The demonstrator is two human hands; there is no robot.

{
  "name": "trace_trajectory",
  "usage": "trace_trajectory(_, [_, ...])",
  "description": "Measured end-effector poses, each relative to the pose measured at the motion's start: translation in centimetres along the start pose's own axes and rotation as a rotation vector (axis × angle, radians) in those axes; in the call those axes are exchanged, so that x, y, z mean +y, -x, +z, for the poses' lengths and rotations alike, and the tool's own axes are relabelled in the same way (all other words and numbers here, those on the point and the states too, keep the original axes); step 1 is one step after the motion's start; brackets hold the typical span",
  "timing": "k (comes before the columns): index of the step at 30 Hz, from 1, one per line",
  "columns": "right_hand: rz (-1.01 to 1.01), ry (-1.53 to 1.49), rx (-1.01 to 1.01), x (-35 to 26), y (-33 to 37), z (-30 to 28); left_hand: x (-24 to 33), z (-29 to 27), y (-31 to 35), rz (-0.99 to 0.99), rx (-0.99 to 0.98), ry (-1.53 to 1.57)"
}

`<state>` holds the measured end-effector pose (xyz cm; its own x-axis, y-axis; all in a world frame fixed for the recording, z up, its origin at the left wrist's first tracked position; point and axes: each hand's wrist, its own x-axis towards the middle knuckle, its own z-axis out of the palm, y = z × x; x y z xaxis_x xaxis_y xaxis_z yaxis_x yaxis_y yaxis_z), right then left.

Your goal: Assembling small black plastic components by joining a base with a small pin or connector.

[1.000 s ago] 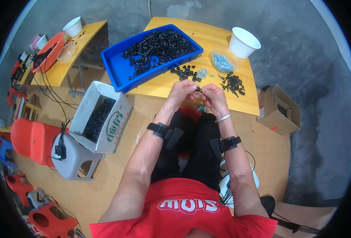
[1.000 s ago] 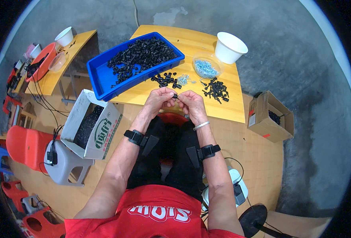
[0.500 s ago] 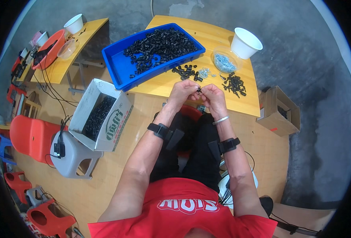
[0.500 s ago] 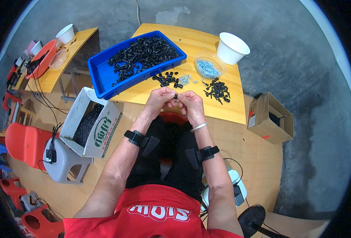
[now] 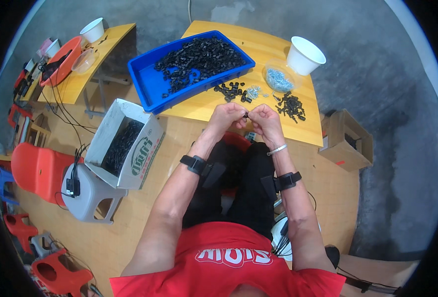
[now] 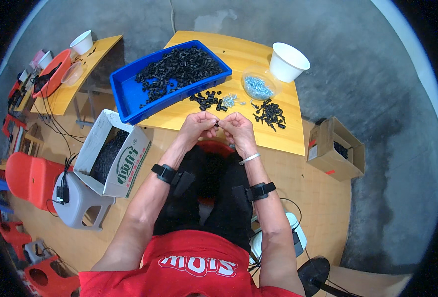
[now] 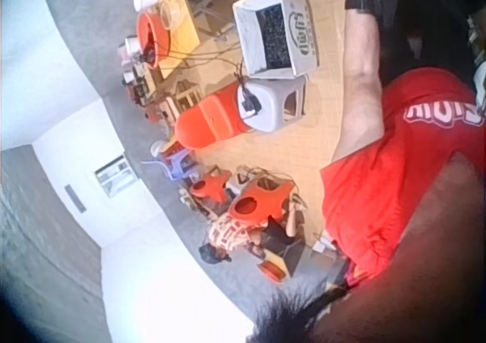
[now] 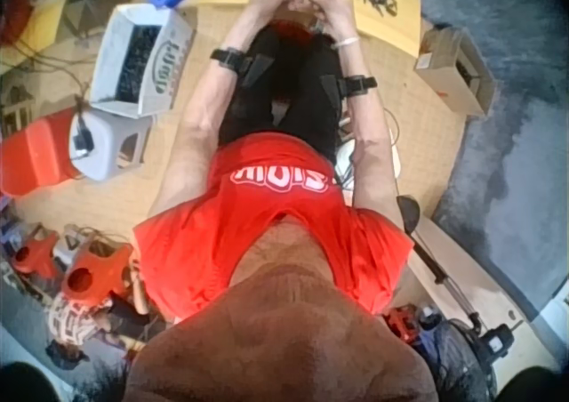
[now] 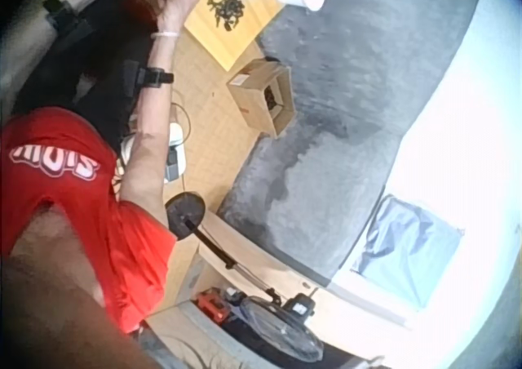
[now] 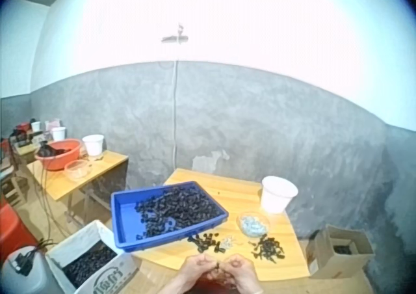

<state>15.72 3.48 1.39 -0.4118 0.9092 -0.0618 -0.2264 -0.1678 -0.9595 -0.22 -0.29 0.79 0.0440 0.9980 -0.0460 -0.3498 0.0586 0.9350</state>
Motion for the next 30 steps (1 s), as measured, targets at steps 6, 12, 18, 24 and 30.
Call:
trace_trajectory(6, [-0.088,0.041,0.231,-0.7,-0.5,-2.9,0.2,0.3,2.8,-0.013,-0.118,-0.35])
trace_trajectory(12, [-0.403,0.851,0.302,1.3,-1.8,-3.8,0.8,1.0,2.9,0.011,-0.068,-0.527])
trace_trajectory(18, [-0.544,1.215,0.345,1.5,-1.7,-1.5,-0.5,0.5,-0.4,0.294,0.118,-0.717])
trace_trajectory(24, [-0.636,1.105,0.404,1.4,-2.9,-2.6,-1.4,1.4,-2.3,0.593,0.234,-1.072])
trace_trajectory(30, [-0.519,1.279,0.626,-1.4,-3.7,-5.8,-1.9,2.2,-2.2,0.549,0.31,-1.168])
